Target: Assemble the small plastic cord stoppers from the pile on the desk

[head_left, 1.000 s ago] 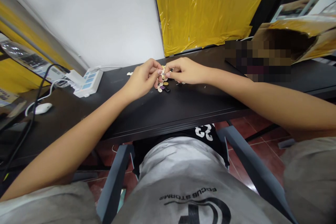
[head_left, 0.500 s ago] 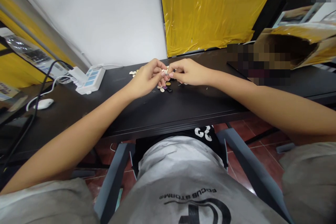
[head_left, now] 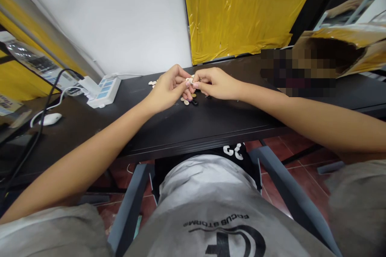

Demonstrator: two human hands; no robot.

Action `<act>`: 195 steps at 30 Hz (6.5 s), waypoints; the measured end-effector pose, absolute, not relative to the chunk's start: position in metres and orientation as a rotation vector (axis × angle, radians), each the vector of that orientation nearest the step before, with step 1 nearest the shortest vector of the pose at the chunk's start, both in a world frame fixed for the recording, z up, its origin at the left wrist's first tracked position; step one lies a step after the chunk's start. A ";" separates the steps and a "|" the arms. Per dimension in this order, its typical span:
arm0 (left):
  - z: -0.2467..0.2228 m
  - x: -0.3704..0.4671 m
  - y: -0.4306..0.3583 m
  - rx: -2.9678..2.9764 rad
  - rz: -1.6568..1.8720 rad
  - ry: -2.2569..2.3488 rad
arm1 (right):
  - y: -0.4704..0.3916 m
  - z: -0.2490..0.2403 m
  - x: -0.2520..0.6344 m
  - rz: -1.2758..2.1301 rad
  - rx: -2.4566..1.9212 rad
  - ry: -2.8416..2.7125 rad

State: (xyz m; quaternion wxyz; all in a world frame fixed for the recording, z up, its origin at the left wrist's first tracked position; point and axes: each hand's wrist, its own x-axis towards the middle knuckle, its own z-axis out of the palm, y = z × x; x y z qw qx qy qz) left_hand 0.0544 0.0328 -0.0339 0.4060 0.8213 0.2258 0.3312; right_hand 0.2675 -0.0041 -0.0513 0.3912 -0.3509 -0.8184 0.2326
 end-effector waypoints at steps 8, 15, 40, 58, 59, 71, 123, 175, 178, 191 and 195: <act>-0.048 0.061 0.038 1.992 0.975 0.581 | 0.001 -0.064 0.260 0.541 -0.845 -1.995; -0.051 0.062 0.041 1.964 1.001 0.597 | 0.002 -0.060 0.260 0.532 -0.903 -1.935; -0.037 0.047 0.045 2.726 0.774 0.742 | -0.003 -0.025 0.292 0.381 -1.464 -2.370; 0.011 0.009 0.055 2.755 0.146 0.927 | -0.002 -0.018 0.294 0.277 -1.609 -2.449; 0.013 0.006 0.058 2.728 0.075 0.929 | -0.002 -0.018 0.294 0.258 -1.598 -2.443; 0.011 0.008 0.062 2.607 -0.111 0.993 | 0.001 -0.024 0.292 0.157 -1.426 -2.388; -0.030 0.044 0.041 2.557 0.573 0.685 | -0.001 -0.031 0.281 0.171 -1.201 -2.278; -0.033 0.053 0.043 1.979 0.832 0.835 | -0.003 -0.031 0.279 0.267 -1.194 -2.379; -0.033 0.055 0.040 1.916 0.829 0.780 | -0.002 -0.033 0.279 0.247 -1.146 -2.393; -0.036 0.053 0.042 1.945 0.883 0.701 | -0.003 -0.032 0.278 0.260 -1.146 -2.344; -0.038 0.053 0.044 1.979 0.868 0.689 | -0.004 -0.031 0.277 0.248 -1.160 -2.346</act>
